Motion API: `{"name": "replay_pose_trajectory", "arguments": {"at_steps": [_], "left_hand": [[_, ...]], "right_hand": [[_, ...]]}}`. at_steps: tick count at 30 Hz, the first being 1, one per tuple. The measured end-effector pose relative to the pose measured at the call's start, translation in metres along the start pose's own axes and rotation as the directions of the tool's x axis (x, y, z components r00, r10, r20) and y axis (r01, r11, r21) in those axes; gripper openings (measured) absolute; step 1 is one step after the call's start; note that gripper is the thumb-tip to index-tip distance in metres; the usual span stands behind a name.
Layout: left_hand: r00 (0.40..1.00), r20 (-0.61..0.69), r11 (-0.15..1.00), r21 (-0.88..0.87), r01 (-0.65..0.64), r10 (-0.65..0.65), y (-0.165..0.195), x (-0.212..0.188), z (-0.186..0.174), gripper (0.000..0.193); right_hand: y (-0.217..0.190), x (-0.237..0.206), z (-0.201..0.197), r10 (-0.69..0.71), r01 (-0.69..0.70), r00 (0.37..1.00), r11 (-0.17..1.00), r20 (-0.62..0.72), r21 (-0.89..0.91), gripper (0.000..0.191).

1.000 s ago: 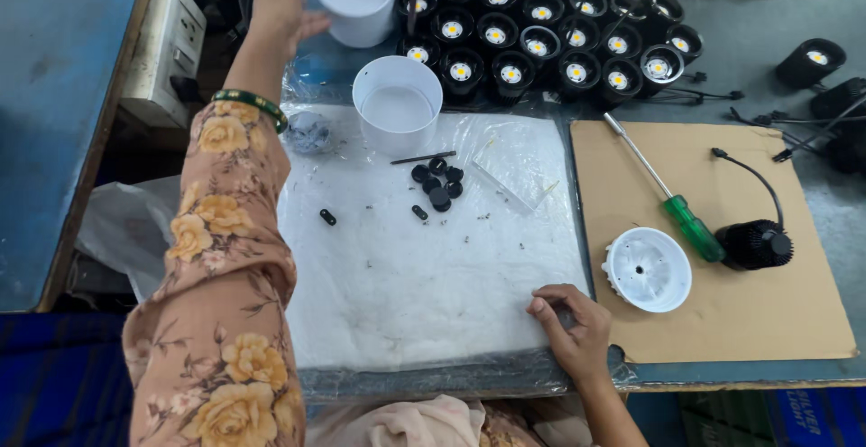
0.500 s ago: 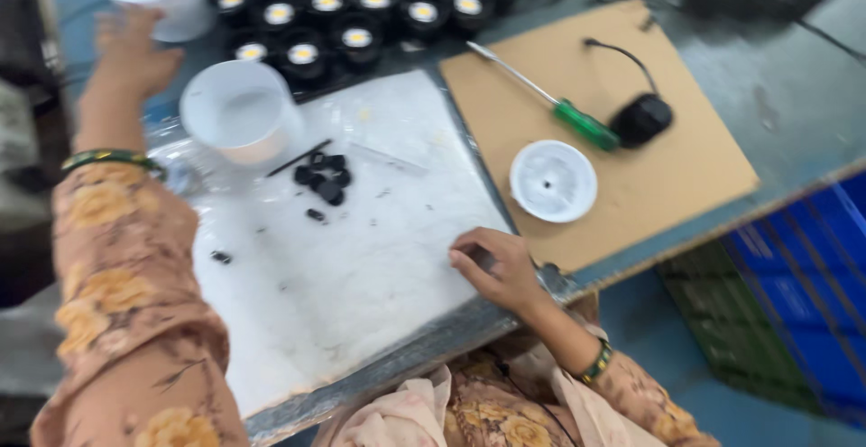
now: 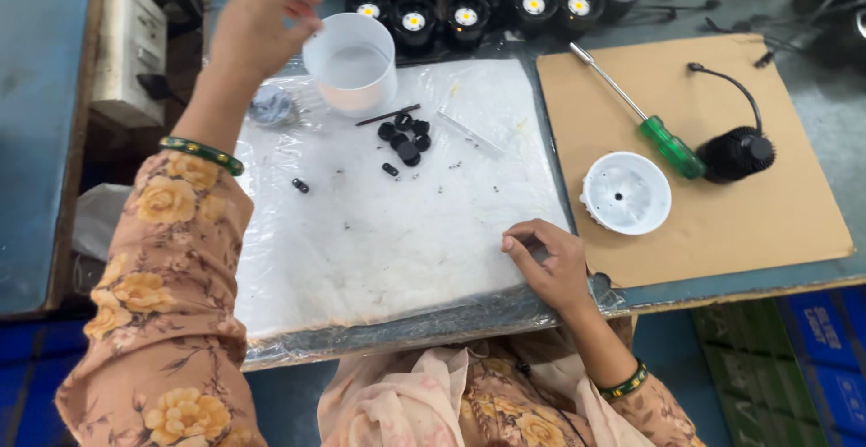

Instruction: The person assembles LED light fixtures by hand, placing white plastic diffusers and internal brackets into cylindrical housings, then securing them with screws using a green electric screwdriver. The person repeats this process for multiple units on a workbench.

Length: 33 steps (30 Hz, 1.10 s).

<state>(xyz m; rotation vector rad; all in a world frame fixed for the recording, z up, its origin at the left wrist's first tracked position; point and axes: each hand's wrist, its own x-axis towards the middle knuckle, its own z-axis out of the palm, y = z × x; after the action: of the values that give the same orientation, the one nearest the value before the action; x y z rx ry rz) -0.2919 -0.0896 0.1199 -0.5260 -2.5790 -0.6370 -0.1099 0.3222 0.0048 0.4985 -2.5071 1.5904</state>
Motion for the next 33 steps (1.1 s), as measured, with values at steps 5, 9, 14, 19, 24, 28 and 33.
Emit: {"name": "replay_pose_trajectory", "arguments": {"at_steps": [5,9,14,19,24,28,33], "left_hand": [[0.893,0.334,0.948,0.207,0.241,-0.3,0.031,0.015,0.019,0.034],[0.688,0.569,0.875,0.435,0.214,-0.451,0.045,0.031,0.048,0.028],[0.598,0.646,0.87,0.447,0.209,-0.475,0.042,0.033,0.058,0.038],[0.603,0.683,0.896,0.423,0.131,-0.411,0.039,0.028,0.058,0.04],[0.565,0.731,0.918,0.372,0.141,-0.383,0.042,0.033,0.052,0.032],[0.562,0.729,0.916,0.247,0.317,-0.391,0.037,0.038,0.03,0.03],[0.735,0.575,0.852,-0.119,0.511,-0.36,0.037,0.03,-0.007,0.027]], "right_hand": [[0.0,0.0,0.001,0.004,-0.004,1.0,1.0,0.012,-0.018,0.014],[-0.001,0.0,0.0,-0.027,0.027,1.0,1.0,0.004,0.006,0.014],[-0.002,0.001,-0.001,-0.04,0.041,0.999,0.998,0.02,-0.053,0.014],[-0.004,0.002,0.0,-0.027,0.027,0.999,1.0,0.026,-0.001,0.014],[-0.003,0.002,-0.001,-0.027,0.028,0.999,0.999,0.023,-0.016,0.015],[-0.002,0.002,-0.001,-0.037,0.037,0.999,0.999,0.025,-0.012,0.015],[0.0,0.001,-0.001,-0.055,0.056,0.998,0.998,0.028,-0.018,0.016]]}}
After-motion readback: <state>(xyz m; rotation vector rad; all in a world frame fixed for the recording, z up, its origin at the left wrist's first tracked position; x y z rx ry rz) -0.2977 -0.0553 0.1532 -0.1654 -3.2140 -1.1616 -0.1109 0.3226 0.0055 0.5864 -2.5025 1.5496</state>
